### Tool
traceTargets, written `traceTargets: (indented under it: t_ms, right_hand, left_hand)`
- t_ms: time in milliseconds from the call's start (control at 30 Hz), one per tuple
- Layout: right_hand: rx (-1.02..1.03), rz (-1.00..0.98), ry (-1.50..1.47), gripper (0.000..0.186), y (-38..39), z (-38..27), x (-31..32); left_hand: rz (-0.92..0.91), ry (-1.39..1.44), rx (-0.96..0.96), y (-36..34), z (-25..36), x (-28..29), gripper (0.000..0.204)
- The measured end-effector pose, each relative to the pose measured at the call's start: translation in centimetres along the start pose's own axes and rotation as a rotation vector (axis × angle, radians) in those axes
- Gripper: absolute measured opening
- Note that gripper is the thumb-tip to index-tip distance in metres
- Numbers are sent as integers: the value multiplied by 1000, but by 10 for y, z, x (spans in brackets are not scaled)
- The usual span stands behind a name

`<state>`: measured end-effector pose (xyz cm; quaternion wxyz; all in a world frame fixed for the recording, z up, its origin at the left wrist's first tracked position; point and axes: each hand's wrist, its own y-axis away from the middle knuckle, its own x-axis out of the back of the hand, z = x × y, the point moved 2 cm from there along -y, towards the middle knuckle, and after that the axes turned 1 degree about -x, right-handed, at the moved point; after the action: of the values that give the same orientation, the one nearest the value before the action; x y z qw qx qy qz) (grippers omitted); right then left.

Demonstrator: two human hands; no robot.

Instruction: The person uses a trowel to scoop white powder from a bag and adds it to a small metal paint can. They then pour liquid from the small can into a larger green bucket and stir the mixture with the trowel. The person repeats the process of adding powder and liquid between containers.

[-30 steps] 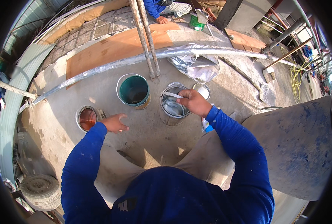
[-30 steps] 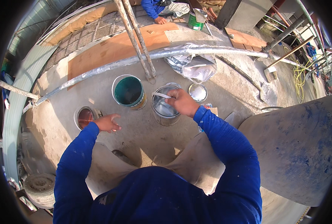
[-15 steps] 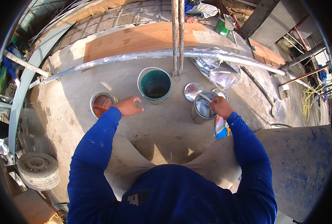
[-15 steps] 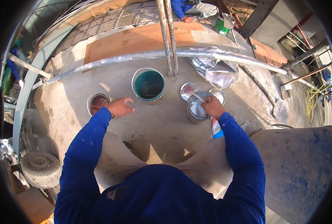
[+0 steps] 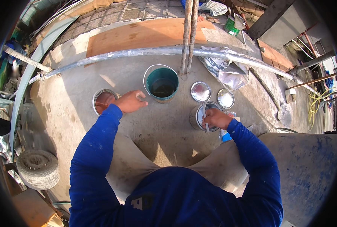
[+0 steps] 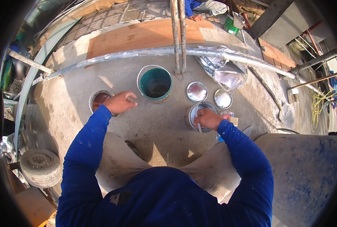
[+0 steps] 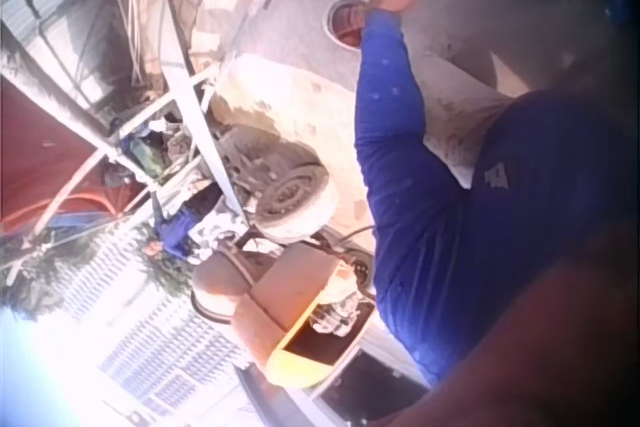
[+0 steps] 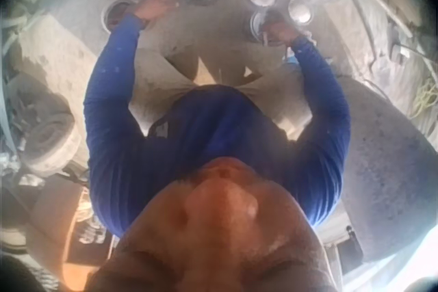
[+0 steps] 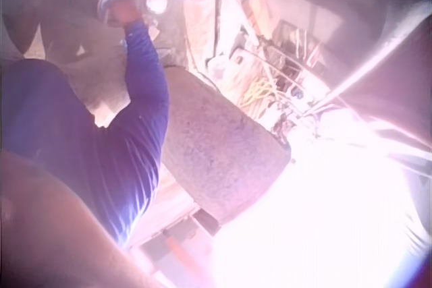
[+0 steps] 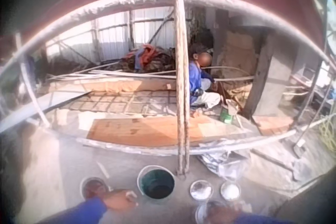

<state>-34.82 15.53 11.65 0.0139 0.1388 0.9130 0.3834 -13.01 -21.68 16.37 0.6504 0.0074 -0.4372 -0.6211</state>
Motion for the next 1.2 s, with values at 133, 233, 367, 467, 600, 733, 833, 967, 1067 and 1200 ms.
traceTargets:
  t_ms: [133, 233, 367, 467, 600, 733, 833, 967, 1067, 1200]
  right_hand:
    - [-2, -18, 141, 29, 4, 0, 1]
    - [80, -30, 521, 35, 4, -9, 9]
    - [227, 277, 715, 39, 21, -7, 63]
    - [296, 518, 379, 35, 21, 30, 145]
    - [100, 756, -200, 29, 28, 99, 217]
    - [43, 841, -420, 27, 0, 198, 247]
    - [-12, 807, -471, 26, -38, 247, 247]
    - [-17, 765, -322, 24, -96, 306, 258]
    - [8, 828, -157, 24, -129, 370, 277]
    - [-103, 899, -74, 26, -161, 342, 261]
  left_hand:
    - [-11, 13, 20, 4, 14, 0, 55]
    - [-26, 88, 70, 4, 13, -5, 53]
    - [-72, 80, 81, -1, 1, -11, 50]
    - [-101, 100, 86, -1, -8, -16, 46]
    - [-140, 122, 164, 4, -19, -20, 40]
    - [-145, 96, 244, 16, -27, -28, 36]
    - [-120, 96, 359, 37, -24, -35, 34]
    - [-104, 109, 441, 64, -20, -49, 34]
    - [-121, 128, 451, 62, -25, -66, 33]
    - [-79, 110, 570, 106, -11, -82, 32]
